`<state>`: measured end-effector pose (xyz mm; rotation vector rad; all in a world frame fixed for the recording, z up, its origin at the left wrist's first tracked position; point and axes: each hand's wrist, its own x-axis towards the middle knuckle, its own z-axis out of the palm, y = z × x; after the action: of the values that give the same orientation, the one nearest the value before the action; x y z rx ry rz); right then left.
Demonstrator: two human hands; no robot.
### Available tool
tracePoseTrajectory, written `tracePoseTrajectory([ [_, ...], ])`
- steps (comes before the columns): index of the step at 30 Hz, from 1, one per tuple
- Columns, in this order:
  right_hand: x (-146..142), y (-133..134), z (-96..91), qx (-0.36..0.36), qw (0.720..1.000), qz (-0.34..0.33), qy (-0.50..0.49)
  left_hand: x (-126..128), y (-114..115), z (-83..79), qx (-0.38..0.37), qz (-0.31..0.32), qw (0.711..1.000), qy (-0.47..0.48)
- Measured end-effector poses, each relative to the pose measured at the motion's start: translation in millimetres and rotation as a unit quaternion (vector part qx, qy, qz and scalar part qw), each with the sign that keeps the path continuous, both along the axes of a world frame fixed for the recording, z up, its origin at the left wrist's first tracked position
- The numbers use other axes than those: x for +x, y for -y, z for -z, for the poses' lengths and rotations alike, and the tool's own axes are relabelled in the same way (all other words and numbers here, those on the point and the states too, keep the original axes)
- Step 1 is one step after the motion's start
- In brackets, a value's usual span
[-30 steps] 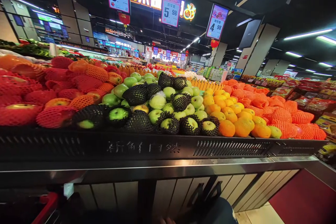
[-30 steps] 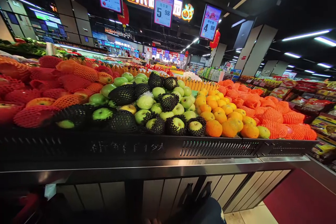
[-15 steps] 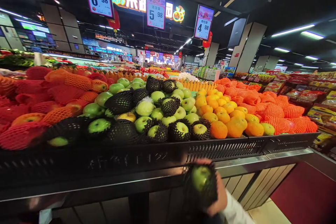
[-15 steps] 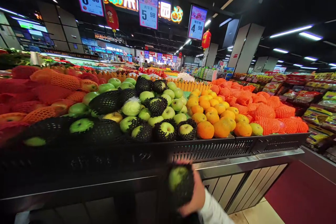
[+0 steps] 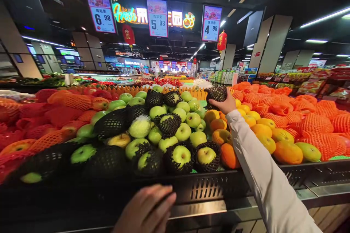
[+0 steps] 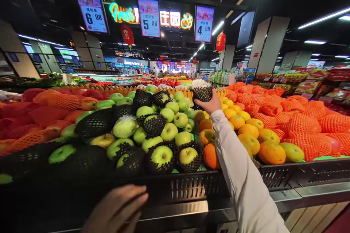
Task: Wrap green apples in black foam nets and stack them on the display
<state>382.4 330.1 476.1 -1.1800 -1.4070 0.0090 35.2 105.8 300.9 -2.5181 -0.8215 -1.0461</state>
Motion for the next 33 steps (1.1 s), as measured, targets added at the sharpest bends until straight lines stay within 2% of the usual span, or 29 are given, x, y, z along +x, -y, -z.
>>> tracePoseTrajectory([
  [1, 6.0, -2.2, 3.7, 0.006, 1.0, -0.017, -0.016, 5.2, -12.6, -26.2, 0.043, -0.021, 0.999, 0.009],
  [2, 10.5, -2.9, 5.5, 0.012, 0.999, -0.038, -0.03, 12.9, -25.4, -51.4, 0.053, -0.032, 0.998, 0.009],
  [4, 13.8, -0.7, 4.6, 0.009, 0.997, -0.075, -0.031, 34.6, -52.8, -93.8, 0.026, -0.045, 0.999, -0.009],
  [6, 10.3, 5.1, 1.1, -0.02, 0.996, -0.084, 0.007, 59.9, -82.0, -120.9, -0.053, -0.042, 0.995, -0.071],
  [8, 3.5, 12.9, -1.7, -0.062, 0.995, -0.062, 0.044, 84.0, -110.2, -133.3, -0.131, -0.031, 0.981, -0.137],
  [12, -6.8, 27.2, -2.4, -0.149, 0.982, -0.053, 0.1, 121.5, -148.6, -133.8, -0.224, 0.0, 0.934, -0.279],
  [15, -8.7, 33.4, -2.2, -0.2, 0.965, -0.067, 0.154, 139.5, -154.0, -131.2, -0.198, -0.036, 0.912, -0.357],
  [18, -8.3, 37.3, -4.3, -0.223, 0.954, -0.061, 0.192, 145.4, -143.7, -132.5, -0.145, -0.083, 0.911, -0.377],
  [22, -5.8, 39.9, -4.4, -0.246, 0.94, -0.077, 0.222, 130.9, -124.3, -137.7, -0.131, -0.126, 0.938, -0.296],
  [25, -6.9, 37.4, 4.4, -0.266, 0.912, -0.174, 0.258, 108.7, -117.2, -140.7, -0.137, -0.163, 0.955, -0.207],
  [27, -10.8, 32.8, 14.3, -0.283, 0.88, -0.259, 0.281, 92.6, -116.2, -141.7, -0.122, -0.178, 0.964, -0.158],
  [30, -17.7, 21.6, 29.5, -0.282, 0.847, -0.338, 0.299, 71.1, -113.7, -142.2, -0.079, -0.166, 0.978, -0.101],
  [31, -18.9, 17.1, 33.7, -0.275, 0.846, -0.342, 0.303, 64.8, -111.1, -142.2, -0.065, -0.157, 0.982, -0.083],
  [33, -19.0, 8.6, 40.1, -0.268, 0.857, -0.306, 0.318, 52.2, -101.0, -141.1, -0.04, -0.144, 0.988, -0.048],
])
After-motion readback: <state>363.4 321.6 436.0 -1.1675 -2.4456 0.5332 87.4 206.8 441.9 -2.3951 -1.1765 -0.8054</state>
